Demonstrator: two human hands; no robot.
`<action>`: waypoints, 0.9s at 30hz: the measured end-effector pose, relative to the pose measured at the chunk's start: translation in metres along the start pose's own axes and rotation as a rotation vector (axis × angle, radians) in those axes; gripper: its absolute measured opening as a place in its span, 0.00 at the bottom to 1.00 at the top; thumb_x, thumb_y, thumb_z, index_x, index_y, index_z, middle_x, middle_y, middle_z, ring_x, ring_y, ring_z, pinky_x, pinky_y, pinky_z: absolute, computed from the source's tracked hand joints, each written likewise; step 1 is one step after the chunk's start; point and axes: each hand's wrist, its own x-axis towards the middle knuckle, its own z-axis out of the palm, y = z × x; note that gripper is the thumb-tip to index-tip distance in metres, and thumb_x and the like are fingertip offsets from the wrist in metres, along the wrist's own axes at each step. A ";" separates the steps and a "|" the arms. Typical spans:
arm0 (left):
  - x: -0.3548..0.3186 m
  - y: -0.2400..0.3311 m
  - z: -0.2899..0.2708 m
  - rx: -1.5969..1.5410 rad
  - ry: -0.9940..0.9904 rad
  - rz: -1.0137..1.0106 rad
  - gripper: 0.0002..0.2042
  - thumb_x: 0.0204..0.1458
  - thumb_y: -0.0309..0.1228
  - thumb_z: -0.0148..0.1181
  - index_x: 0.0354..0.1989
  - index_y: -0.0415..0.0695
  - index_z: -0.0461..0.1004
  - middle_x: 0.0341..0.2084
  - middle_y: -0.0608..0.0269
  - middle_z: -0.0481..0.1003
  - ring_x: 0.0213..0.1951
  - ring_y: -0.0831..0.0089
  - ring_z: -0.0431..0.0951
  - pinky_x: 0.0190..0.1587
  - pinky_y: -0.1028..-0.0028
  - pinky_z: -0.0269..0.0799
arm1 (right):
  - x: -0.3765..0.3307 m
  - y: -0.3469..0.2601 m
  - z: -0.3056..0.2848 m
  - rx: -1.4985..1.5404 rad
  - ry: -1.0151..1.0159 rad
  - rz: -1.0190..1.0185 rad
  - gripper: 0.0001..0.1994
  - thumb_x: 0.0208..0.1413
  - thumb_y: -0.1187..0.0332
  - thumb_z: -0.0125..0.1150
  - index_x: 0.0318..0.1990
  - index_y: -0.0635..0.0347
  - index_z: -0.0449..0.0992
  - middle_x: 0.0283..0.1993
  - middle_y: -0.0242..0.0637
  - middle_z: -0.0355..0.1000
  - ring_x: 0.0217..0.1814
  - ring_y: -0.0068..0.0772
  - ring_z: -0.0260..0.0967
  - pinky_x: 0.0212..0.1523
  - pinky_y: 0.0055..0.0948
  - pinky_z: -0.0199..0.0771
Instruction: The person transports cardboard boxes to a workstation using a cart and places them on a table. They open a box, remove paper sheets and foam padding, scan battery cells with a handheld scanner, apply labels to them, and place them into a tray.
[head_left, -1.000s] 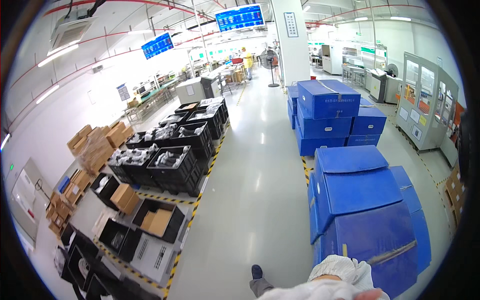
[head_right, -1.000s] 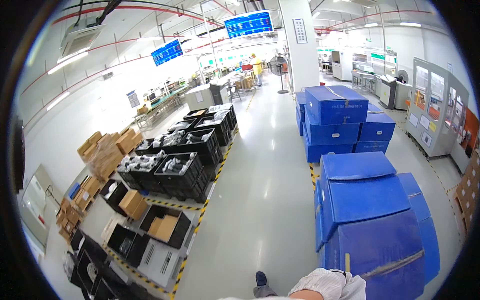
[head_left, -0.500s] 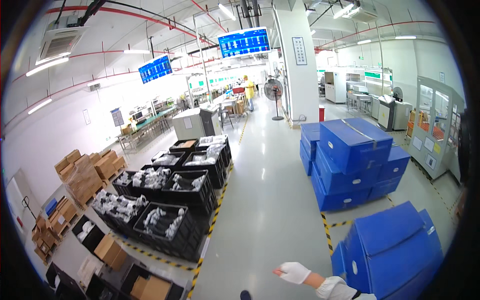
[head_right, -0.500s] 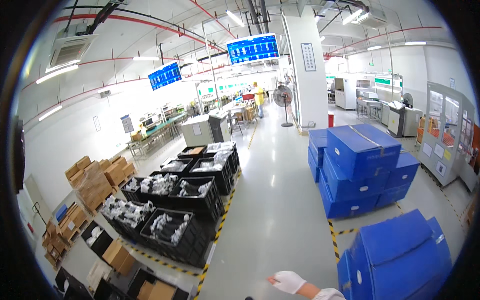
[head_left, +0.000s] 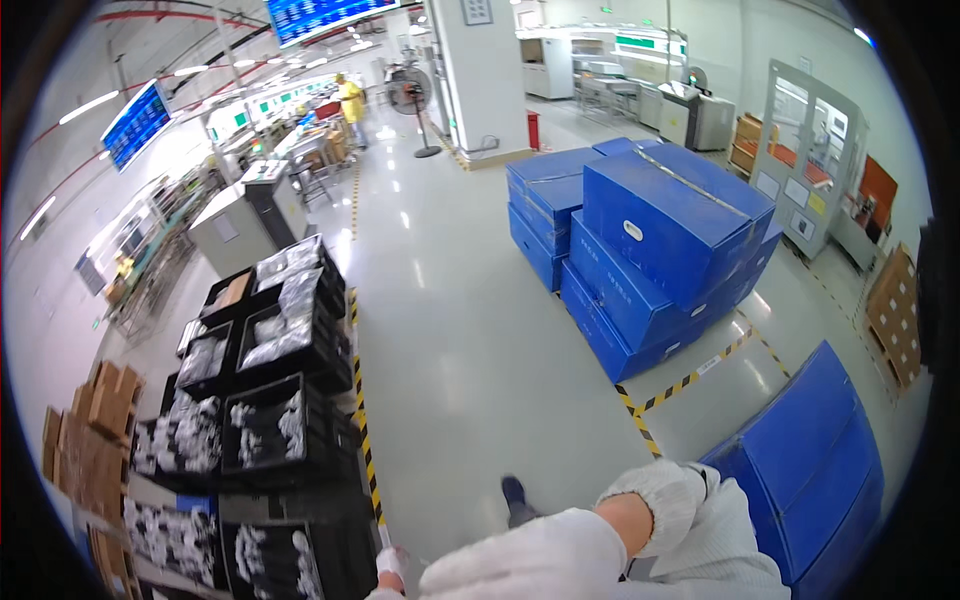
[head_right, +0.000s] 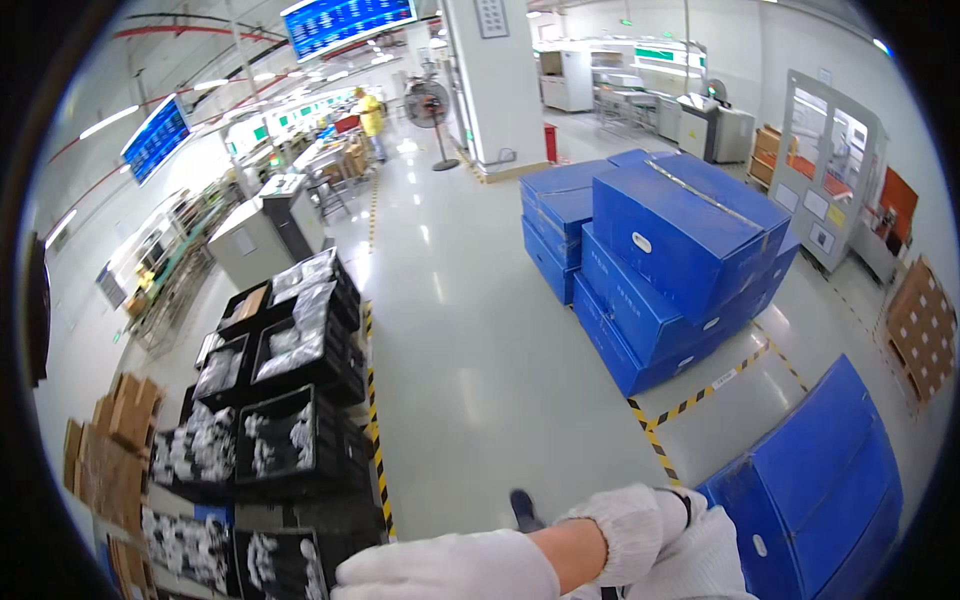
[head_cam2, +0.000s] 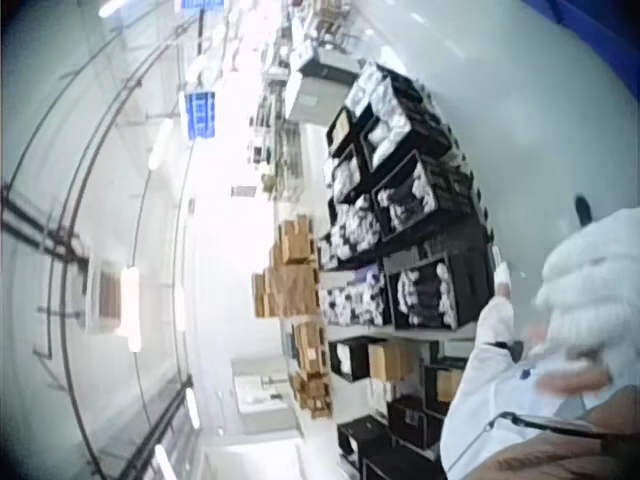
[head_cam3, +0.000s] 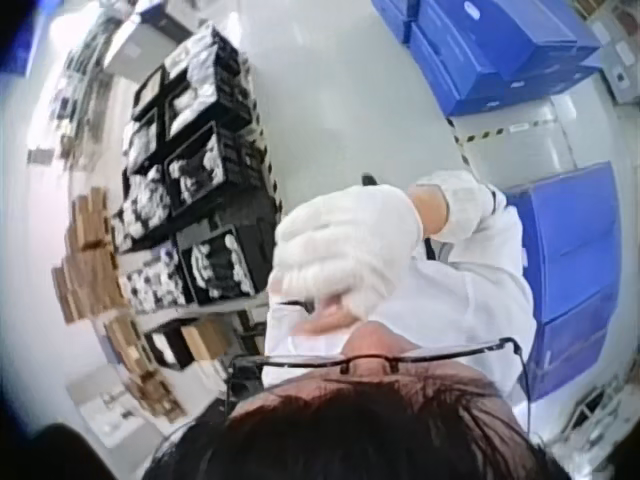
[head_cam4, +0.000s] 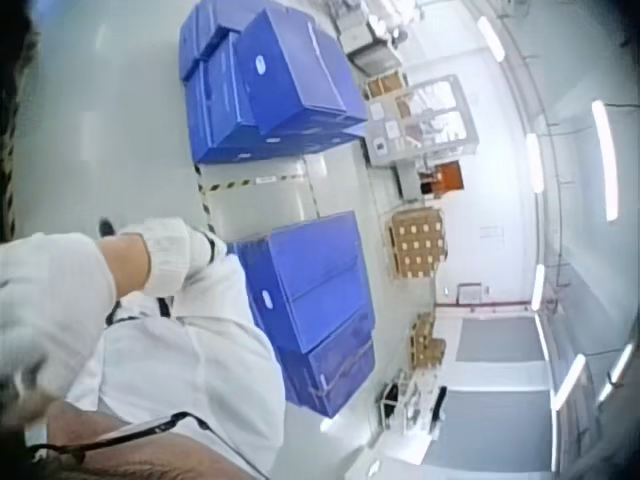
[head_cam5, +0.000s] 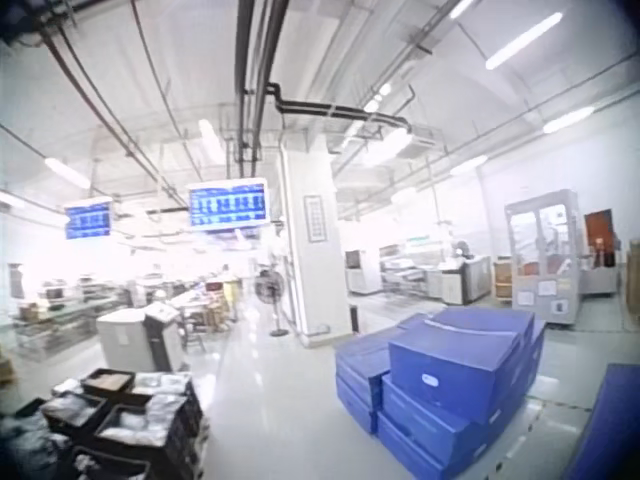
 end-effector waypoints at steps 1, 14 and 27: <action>0.046 0.001 -0.013 0.015 0.000 -0.004 0.12 0.48 0.37 0.53 0.30 0.44 0.79 0.31 0.52 0.80 0.35 0.57 0.80 0.37 0.60 0.75 | 0.008 0.053 -0.001 -0.101 0.202 -0.231 0.20 0.61 0.56 0.48 0.42 0.67 0.78 0.42 0.46 0.74 0.40 0.44 0.72 0.43 0.38 0.74; 0.442 0.004 -0.099 -0.267 -0.050 0.133 0.14 0.50 0.40 0.52 0.39 0.48 0.79 0.39 0.46 0.77 0.43 0.50 0.77 0.47 0.57 0.72 | 0.081 0.602 -0.123 -0.109 0.343 -0.266 0.11 0.55 0.61 0.58 0.40 0.56 0.79 0.39 0.41 0.76 0.37 0.37 0.75 0.35 0.32 0.78; 1.060 -0.016 -0.302 -0.086 -0.074 -0.094 0.13 0.50 0.40 0.53 0.36 0.48 0.79 0.37 0.47 0.78 0.41 0.49 0.78 0.46 0.56 0.73 | -0.387 1.229 0.009 -0.327 -0.428 1.916 0.15 0.55 0.62 0.49 0.43 0.56 0.79 0.41 0.49 0.77 0.45 0.52 0.74 0.49 0.43 0.73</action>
